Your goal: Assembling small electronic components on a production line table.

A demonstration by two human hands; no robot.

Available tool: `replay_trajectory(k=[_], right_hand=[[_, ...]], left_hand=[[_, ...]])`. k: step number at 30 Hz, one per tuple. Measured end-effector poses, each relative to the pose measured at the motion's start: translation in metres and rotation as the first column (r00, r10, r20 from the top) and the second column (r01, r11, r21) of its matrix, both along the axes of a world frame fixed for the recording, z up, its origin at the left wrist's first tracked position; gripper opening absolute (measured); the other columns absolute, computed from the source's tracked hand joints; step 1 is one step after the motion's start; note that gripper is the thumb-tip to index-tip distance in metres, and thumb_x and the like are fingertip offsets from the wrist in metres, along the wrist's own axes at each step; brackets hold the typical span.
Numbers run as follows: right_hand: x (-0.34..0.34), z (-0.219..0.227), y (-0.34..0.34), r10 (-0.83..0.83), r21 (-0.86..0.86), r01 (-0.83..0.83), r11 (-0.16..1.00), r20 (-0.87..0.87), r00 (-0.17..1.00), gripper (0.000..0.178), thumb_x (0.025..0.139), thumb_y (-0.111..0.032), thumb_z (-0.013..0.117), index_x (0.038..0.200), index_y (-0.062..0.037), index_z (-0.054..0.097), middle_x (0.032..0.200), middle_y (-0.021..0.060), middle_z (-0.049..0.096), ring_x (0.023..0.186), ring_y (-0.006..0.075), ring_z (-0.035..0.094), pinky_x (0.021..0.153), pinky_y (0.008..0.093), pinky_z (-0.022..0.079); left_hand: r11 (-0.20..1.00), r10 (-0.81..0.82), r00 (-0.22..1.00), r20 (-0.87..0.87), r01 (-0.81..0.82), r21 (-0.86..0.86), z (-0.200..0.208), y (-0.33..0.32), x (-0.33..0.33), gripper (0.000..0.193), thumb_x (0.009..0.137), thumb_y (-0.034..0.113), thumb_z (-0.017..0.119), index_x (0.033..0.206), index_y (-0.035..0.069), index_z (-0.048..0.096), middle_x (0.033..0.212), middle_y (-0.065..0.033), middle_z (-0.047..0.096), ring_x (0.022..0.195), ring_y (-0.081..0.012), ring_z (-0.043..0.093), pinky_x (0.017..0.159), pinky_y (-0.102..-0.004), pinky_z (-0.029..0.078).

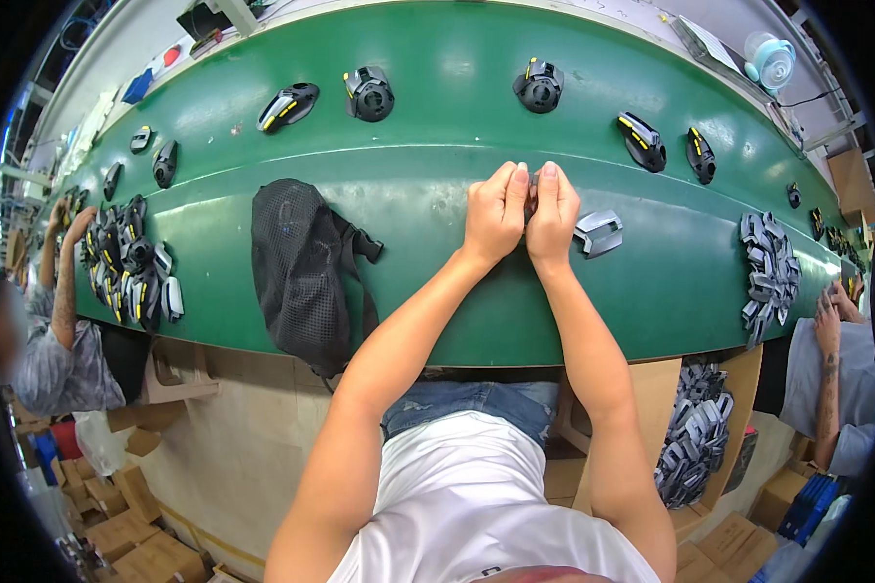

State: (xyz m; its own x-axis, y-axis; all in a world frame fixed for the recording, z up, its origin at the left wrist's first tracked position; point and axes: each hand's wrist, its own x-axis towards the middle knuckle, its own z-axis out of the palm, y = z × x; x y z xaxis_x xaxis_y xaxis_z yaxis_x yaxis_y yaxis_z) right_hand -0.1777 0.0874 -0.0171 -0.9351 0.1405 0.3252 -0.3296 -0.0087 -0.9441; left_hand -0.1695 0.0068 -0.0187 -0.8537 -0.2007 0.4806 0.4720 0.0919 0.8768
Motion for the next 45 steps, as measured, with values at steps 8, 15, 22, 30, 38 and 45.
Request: replay_trajectory(k=[8,15,22,30,38,45], right_hand=[[0.003,-0.001,-0.004,-0.085,0.174,0.095,0.98,-0.066,0.994,0.033,0.094,-0.021,0.04,0.068,0.0,0.045,0.052,0.0065,0.041,0.048,0.0125,0.038,0.045,0.0305,0.033],[0.008,-0.001,-0.001,-0.098,0.316,0.194,0.929,-0.295,0.95,0.034,0.094,-0.02,0.04,0.065,-0.0007,0.042,0.052,0.0046,0.04,0.046,0.0117,0.038,0.043,0.0302,0.03],[0.0,-0.003,0.0,-0.02,0.003,0.021,1.0,-0.054,0.998,0.036,0.095,-0.021,0.039,0.065,-0.0014,0.042,0.054,-0.0002,0.038,0.05,0.007,0.034,0.044,0.026,0.028],[-0.002,-0.01,0.001,-0.03,0.047,0.034,0.998,-0.084,0.996,0.036,0.095,-0.022,0.039,0.065,-0.0018,0.041,0.053,0.0,0.036,0.051,0.0067,0.032,0.044,0.0264,0.027],[-0.004,-0.01,0.004,-0.081,0.118,0.077,0.99,0.025,0.996,0.036,0.095,-0.023,0.038,0.066,-0.0014,0.042,0.056,0.0009,0.037,0.055,0.008,0.034,0.047,0.0273,0.029],[0.001,-0.008,0.005,0.001,-0.073,-0.003,0.997,-0.035,0.999,0.034,0.096,-0.023,0.038,0.069,-0.0032,0.044,0.057,-0.0028,0.038,0.052,0.0044,0.034,0.045,0.0227,0.028]], left_hand=[[1.0,0.026,0.999,0.025,-0.026,-0.012,0.0,0.001,0.001,0.033,0.093,0.02,0.044,0.065,0.001,0.043,0.049,-0.0056,0.043,0.044,-0.0106,0.038,0.042,-0.0283,0.032],[0.999,0.043,0.988,0.148,-0.044,0.0,-0.008,0.003,-0.001,0.031,0.091,0.016,0.046,0.065,0.0,0.044,0.049,-0.01,0.043,0.042,-0.0152,0.039,0.041,-0.0307,0.032],[0.999,0.032,0.999,0.011,-0.032,0.042,0.003,0.004,0.003,0.032,0.093,0.018,0.044,0.066,0.0,0.045,0.049,-0.0068,0.043,0.044,-0.0117,0.039,0.042,-0.0285,0.032],[0.996,0.066,0.995,-0.073,-0.07,-0.057,0.0,0.003,0.001,0.026,0.09,0.013,0.046,0.067,0.0,0.046,0.05,-0.0117,0.046,0.04,-0.02,0.044,0.04,-0.0313,0.034],[0.974,0.049,0.975,-0.215,-0.095,-0.208,-0.004,0.005,0.001,0.025,0.089,0.011,0.046,0.067,0.001,0.046,0.051,-0.0119,0.047,0.041,-0.0222,0.047,0.04,-0.0316,0.035],[0.999,0.032,0.998,-0.044,-0.033,-0.01,-0.002,0.006,0.001,0.027,0.091,0.014,0.045,0.067,0.0,0.046,0.049,-0.0091,0.046,0.041,-0.0151,0.044,0.04,-0.0295,0.034]])
